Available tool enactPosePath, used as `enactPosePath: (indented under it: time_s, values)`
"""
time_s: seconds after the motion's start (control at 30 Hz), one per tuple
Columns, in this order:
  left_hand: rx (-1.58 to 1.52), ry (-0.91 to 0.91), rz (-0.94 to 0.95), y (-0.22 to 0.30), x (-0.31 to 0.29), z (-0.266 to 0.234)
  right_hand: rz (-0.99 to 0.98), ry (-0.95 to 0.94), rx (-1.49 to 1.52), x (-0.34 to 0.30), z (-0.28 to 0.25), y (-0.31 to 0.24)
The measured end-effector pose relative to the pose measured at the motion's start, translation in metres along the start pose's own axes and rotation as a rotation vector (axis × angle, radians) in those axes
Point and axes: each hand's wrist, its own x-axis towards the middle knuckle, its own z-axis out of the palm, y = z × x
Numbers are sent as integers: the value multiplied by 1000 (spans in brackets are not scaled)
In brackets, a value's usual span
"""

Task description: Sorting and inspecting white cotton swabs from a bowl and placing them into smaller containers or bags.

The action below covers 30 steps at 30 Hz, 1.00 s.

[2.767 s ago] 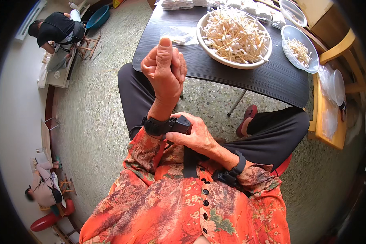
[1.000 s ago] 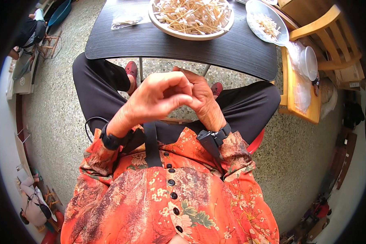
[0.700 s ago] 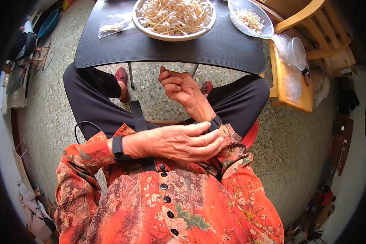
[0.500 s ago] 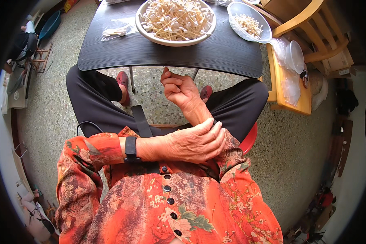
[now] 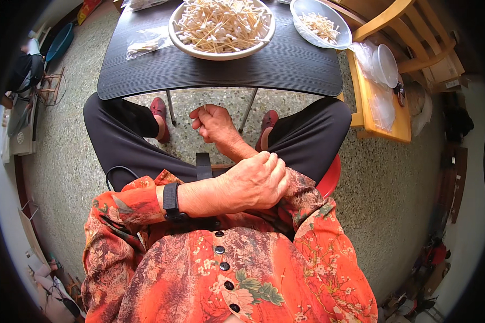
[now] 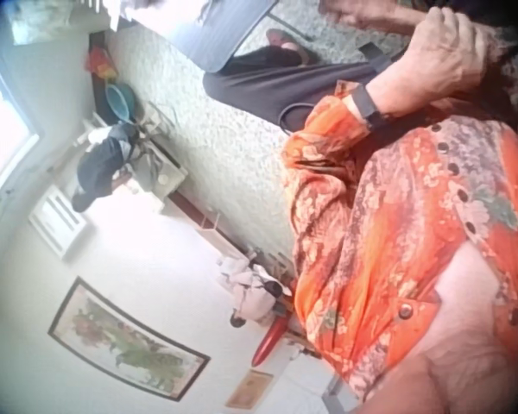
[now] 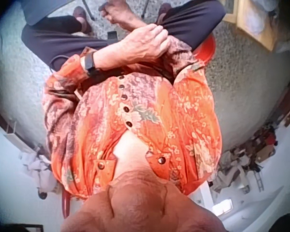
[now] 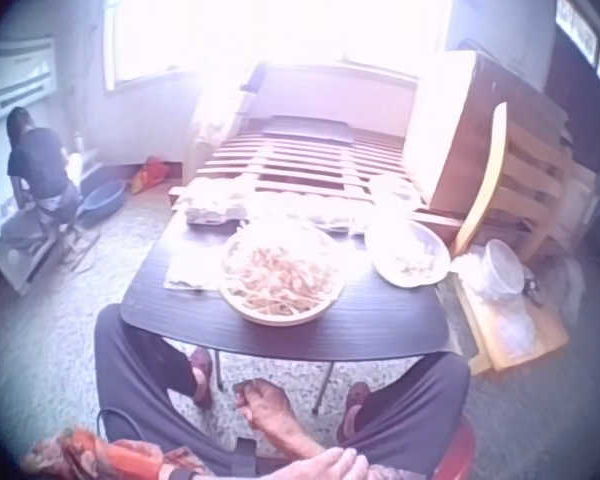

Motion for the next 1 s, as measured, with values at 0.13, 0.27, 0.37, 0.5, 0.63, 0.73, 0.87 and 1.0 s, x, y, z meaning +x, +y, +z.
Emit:
enactPosePath:
  time_s: [0.13,0.27,0.37,0.5,0.63,0.73,0.87,1.0]
  values:
    - [-200,-135,24,-5,-1,-2,-255,20,-472,2,-3,11]
    - [-212,-123,33,-5,0,-2,-623,-6,-855,1,-4,18]
    - [-210,-107,49,-6,0,-1,-770,9,-970,3,-5,24]
    - [-224,-136,68,-9,-1,-1,-882,16,-1125,6,-7,29]
    - [-378,-258,34,-22,4,-9,-720,-125,-889,9,-7,20]
    - [-410,-33,87,-35,8,-17,-12,-285,-351,9,-15,9]
    - [-476,-109,-85,-54,-3,-38,57,-282,-69,-10,-11,-16]
    - [-505,-17,-300,-68,-24,-45,-739,-287,-176,-3,-15,2]
